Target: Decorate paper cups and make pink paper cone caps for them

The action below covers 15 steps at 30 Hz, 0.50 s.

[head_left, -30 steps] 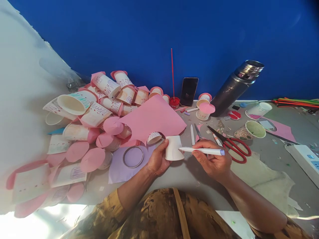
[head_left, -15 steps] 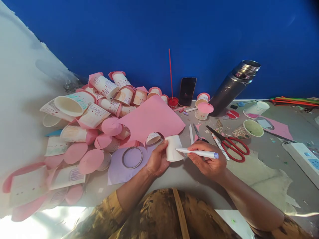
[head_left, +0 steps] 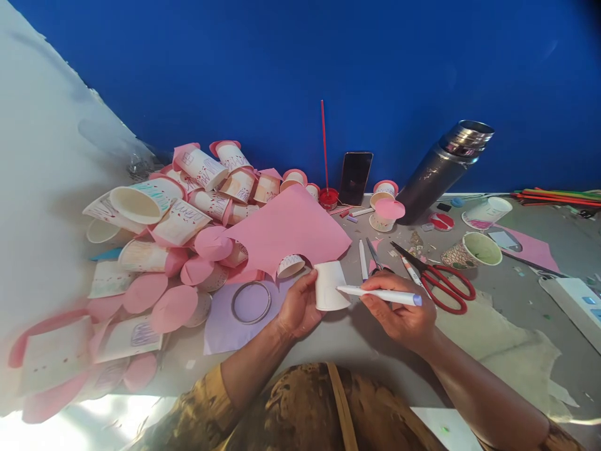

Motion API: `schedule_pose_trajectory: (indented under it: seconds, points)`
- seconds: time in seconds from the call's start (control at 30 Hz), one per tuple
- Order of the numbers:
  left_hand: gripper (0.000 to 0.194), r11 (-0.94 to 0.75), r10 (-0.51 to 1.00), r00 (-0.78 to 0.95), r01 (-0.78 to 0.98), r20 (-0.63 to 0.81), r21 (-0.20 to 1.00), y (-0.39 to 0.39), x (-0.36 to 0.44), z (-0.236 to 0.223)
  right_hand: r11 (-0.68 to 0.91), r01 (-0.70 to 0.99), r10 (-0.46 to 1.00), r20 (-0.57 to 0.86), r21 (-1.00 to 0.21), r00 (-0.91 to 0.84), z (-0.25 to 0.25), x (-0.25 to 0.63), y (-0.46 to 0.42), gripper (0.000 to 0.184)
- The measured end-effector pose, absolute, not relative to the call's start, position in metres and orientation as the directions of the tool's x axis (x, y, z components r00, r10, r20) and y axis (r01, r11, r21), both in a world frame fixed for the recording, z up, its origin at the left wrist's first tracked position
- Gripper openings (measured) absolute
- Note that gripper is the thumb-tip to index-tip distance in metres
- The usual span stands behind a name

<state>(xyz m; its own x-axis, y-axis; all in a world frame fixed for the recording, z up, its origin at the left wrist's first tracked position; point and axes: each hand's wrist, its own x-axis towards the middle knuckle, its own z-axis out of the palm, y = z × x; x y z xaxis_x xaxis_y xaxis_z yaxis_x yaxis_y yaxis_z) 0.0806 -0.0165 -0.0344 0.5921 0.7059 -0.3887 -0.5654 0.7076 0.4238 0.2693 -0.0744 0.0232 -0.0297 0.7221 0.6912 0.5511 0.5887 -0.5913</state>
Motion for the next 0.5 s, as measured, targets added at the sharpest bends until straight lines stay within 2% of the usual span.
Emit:
schedule_pose_trajectory:
  seconds: [0.27, 0.5]
  points:
    - [0.041, 0.709, 0.705, 0.594, -0.56, -0.388, 0.429, -0.0194, 0.0833, -0.0353, 0.612, 0.54, 0.711, 0.701, -0.578, -0.054, 0.0233, 0.2665, -0.0729, 0.007]
    - [0.039, 0.722, 0.691, 0.617, -0.581, -0.376, 0.375, -0.0169, 0.0792, -0.0326, 0.58, 0.586, 0.72, 0.693, -0.565, -0.045, 0.022, 0.2716, -0.074, 0.005]
